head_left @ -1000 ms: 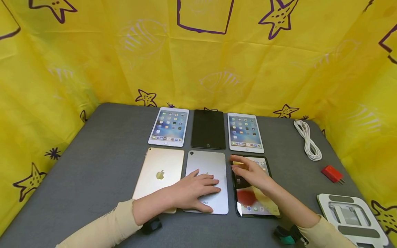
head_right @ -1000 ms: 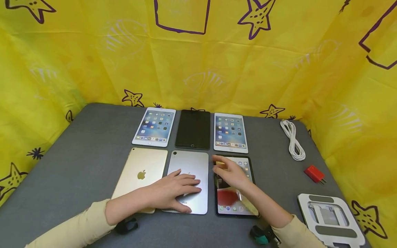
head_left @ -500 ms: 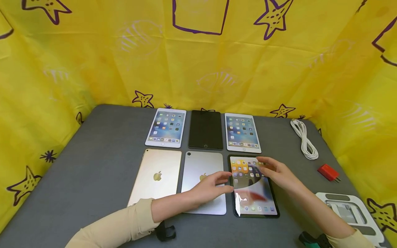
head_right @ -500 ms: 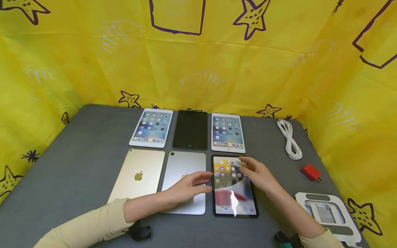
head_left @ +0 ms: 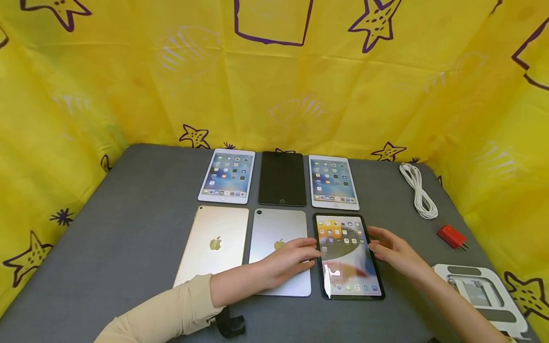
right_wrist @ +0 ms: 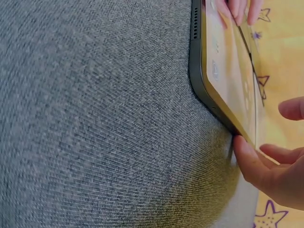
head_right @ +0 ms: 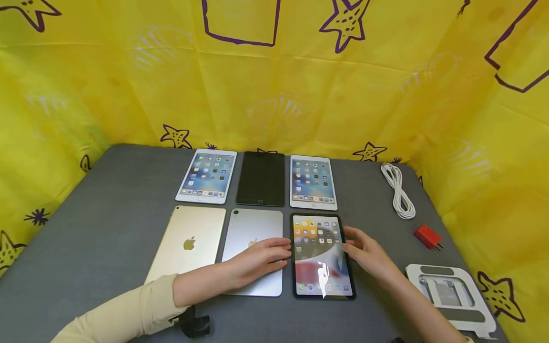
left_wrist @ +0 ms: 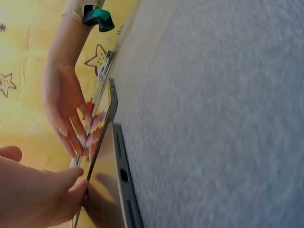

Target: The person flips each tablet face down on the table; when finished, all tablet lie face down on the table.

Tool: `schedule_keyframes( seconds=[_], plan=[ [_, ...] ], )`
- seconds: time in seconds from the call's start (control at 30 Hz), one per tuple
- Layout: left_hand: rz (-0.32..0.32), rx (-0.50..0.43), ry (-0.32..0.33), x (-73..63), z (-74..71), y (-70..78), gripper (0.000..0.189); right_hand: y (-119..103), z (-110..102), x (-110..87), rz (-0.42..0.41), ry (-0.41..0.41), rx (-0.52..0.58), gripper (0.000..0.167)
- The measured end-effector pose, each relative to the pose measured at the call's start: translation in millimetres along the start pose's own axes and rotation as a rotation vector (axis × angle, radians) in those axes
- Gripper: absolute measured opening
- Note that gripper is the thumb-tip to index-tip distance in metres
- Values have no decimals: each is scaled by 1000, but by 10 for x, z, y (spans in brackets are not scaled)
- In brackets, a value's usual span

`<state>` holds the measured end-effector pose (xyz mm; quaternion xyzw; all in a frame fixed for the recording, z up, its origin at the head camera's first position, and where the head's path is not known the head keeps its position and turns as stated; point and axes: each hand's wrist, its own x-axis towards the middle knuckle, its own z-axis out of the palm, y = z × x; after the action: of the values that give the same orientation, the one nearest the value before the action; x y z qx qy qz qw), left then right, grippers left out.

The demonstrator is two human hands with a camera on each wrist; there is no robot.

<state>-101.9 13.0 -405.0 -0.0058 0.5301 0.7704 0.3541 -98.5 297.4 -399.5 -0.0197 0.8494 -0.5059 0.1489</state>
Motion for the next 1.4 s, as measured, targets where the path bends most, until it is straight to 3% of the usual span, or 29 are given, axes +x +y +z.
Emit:
schedule_keyframes(
  seconds=[0.37, 0.63, 0.9, 1.13, 1.27, 1.4],
  plan=[
    [-81, -98, -43, 54, -129, 123, 53, 39, -42, 13, 20, -35, 133, 54],
    [-53, -88, -18, 78, -118, 98, 56, 59, -67, 19, 14, -58, 181, 56],
    [41, -13, 24, 53, -86, 49, 53, 36, -9, 33, 0, -94, 254, 57],
    [223, 87, 95, 17, -54, 75, 43, -25, 115, 86, 34, -141, 349, 58],
    [294, 109, 87, -25, -7, 135, 41, -89, 204, 124, 50, -176, 386, 58],
    [308, 93, 72, -59, 36, 188, 42, -163, 286, 166, 72, -207, 398, 58]
  ],
)
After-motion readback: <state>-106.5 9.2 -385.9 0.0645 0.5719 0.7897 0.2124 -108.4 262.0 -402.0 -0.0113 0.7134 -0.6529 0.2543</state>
